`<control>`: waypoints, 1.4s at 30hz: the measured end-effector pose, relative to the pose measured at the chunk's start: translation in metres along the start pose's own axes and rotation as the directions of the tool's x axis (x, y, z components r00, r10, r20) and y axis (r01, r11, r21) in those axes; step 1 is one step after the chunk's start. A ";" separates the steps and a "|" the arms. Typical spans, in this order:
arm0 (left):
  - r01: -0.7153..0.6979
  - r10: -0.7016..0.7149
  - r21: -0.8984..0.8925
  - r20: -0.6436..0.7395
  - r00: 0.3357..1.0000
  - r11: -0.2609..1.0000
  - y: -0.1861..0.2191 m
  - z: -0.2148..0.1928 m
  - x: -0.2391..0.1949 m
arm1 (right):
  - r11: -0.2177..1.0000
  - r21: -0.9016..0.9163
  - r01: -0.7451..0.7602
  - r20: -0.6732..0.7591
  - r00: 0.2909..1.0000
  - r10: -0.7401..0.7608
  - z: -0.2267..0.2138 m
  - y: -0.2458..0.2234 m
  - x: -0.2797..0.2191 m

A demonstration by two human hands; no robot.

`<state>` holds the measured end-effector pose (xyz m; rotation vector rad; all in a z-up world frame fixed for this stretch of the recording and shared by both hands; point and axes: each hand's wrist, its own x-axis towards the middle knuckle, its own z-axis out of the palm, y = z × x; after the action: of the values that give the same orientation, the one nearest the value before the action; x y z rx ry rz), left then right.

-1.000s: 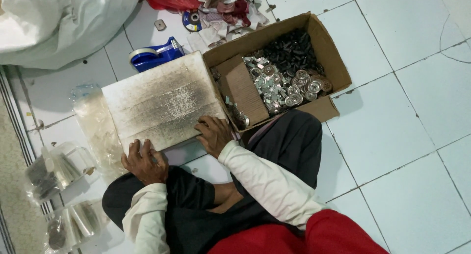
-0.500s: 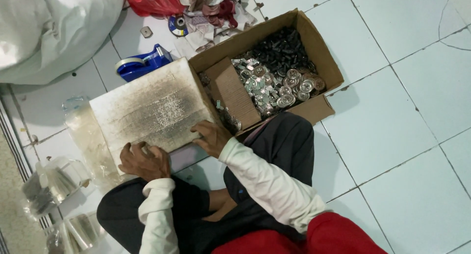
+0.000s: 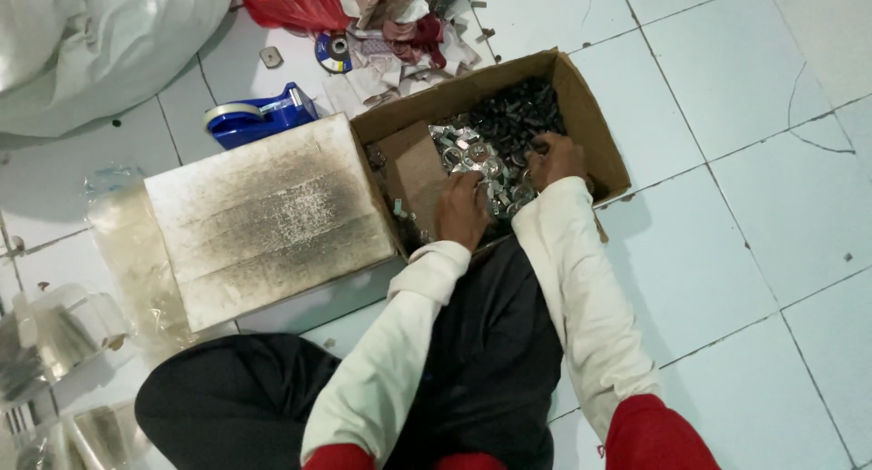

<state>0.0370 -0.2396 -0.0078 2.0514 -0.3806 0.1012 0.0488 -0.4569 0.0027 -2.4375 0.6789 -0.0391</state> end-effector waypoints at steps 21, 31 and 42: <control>-0.187 0.113 0.136 0.422 0.899 0.973 -0.014 0.109 0.059 | 0.904 -0.213 -0.370 -0.002 0.926 0.378 0.028 0.030 0.018; 0.229 -0.100 -0.396 0.320 0.942 0.889 -0.035 0.125 0.061 | 0.818 0.438 -0.374 -0.055 0.897 0.440 0.019 0.016 0.004; 0.466 -0.471 -0.434 0.103 0.876 0.771 -0.038 0.091 0.059 | 0.942 -0.118 -0.314 -0.012 0.949 0.315 0.010 0.011 -0.004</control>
<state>0.0966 -0.3150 -0.0713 1.6242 0.1261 -0.2624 0.0421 -0.4574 -0.0112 -2.4087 1.0878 0.1411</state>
